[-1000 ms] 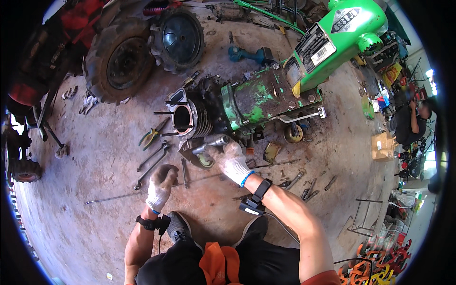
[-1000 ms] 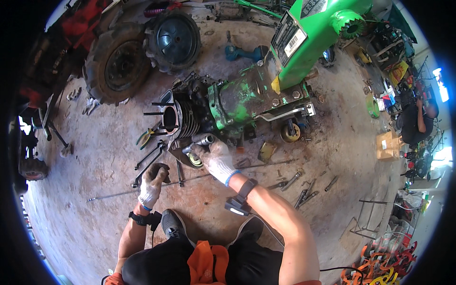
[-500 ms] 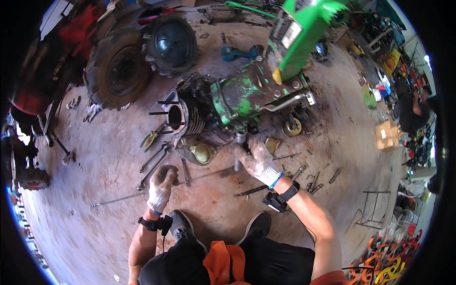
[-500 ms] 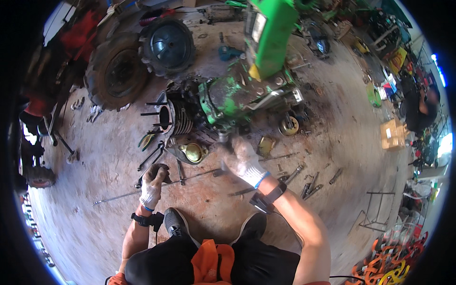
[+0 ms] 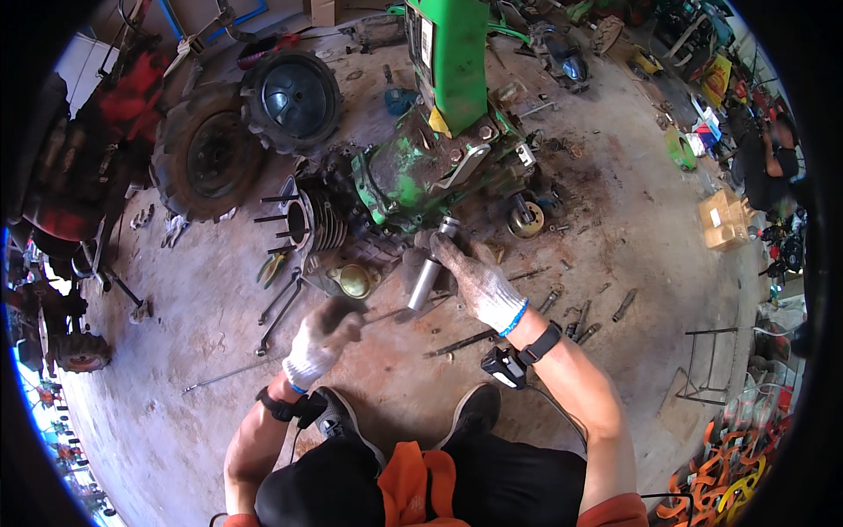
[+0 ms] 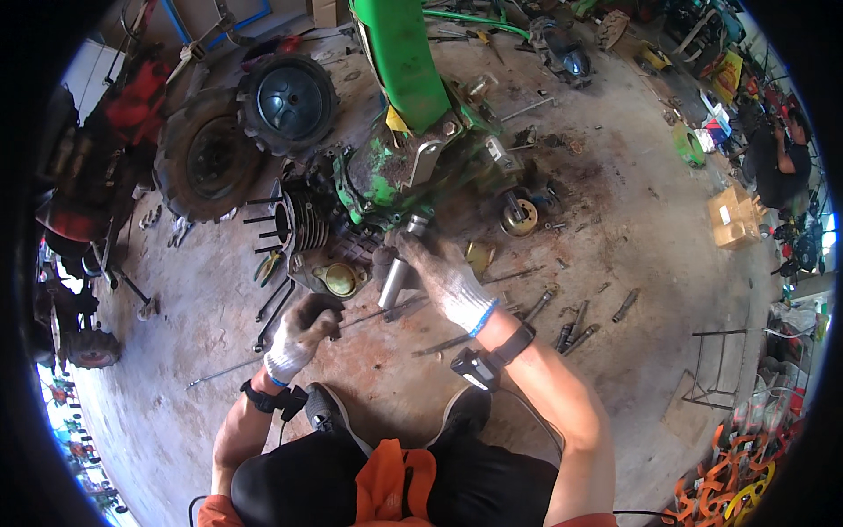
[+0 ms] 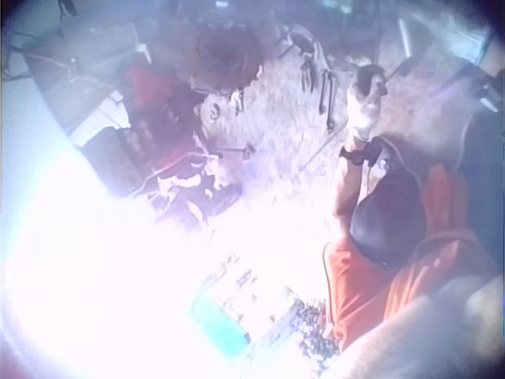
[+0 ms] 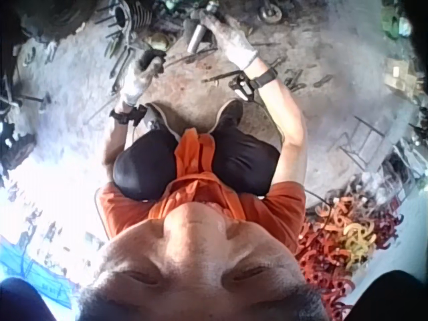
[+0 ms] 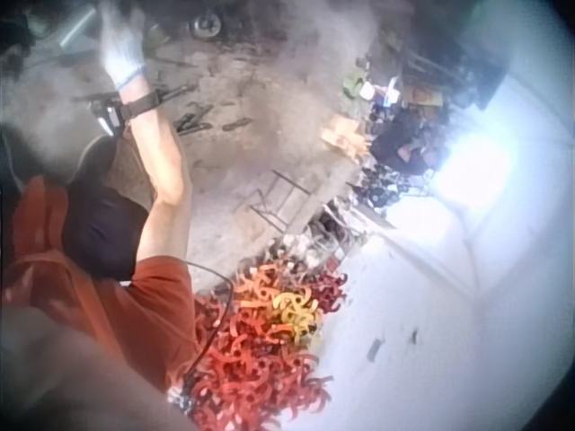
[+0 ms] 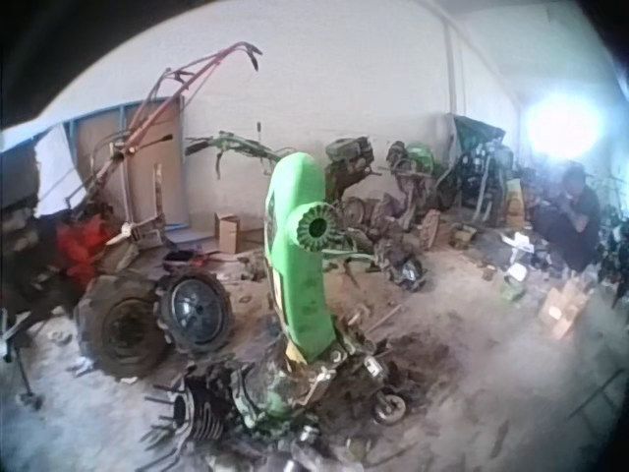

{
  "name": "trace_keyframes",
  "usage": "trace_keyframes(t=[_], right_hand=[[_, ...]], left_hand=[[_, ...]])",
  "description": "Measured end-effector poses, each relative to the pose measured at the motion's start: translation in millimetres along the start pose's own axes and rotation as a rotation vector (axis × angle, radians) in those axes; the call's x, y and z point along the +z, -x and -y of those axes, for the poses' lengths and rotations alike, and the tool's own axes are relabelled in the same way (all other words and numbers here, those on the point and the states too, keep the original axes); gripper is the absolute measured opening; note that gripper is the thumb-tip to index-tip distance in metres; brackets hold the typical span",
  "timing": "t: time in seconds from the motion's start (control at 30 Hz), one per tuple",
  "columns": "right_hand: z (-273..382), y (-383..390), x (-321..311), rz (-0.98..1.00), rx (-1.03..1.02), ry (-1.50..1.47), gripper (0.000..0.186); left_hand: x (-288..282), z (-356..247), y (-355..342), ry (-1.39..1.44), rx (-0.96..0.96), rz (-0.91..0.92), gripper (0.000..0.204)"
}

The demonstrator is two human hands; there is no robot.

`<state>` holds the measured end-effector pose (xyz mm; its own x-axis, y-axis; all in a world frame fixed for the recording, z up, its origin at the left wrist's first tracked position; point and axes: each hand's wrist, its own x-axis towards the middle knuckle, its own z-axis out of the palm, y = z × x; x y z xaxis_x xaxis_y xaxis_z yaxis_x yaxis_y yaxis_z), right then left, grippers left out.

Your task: The person removes bolts from a green engine using a socket wrench and an impact driver, then detaches a metal housing. They place the housing on the floor and continue to remove additional bolts and components from the engine block.

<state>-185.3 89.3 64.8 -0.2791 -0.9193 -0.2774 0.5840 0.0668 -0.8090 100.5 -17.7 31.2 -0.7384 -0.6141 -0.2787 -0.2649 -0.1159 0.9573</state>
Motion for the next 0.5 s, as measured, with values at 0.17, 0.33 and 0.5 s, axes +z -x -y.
trace_keyframes(t=[0.17, 0.33, 0.5], right_hand=[[2.6, 7.1, 10.7, -0.005, -0.019, 0.064, 0.034], [4.6, 11.6, 13.8, 0.027, -0.125, 0.131, 0.034], [5.3, 3.9, 10.8, 0.029, -0.058, 0.106, 0.026]], left_hand=[[41.7, -22.0, -21.8, -0.043, 0.057, 0.117, 0.047], [55.9, -22.9, -31.3, 0.416, -0.079, 0.238, 0.043], [55.3, -14.4, -27.7, 0.818, -0.154, 0.393, 0.053]])
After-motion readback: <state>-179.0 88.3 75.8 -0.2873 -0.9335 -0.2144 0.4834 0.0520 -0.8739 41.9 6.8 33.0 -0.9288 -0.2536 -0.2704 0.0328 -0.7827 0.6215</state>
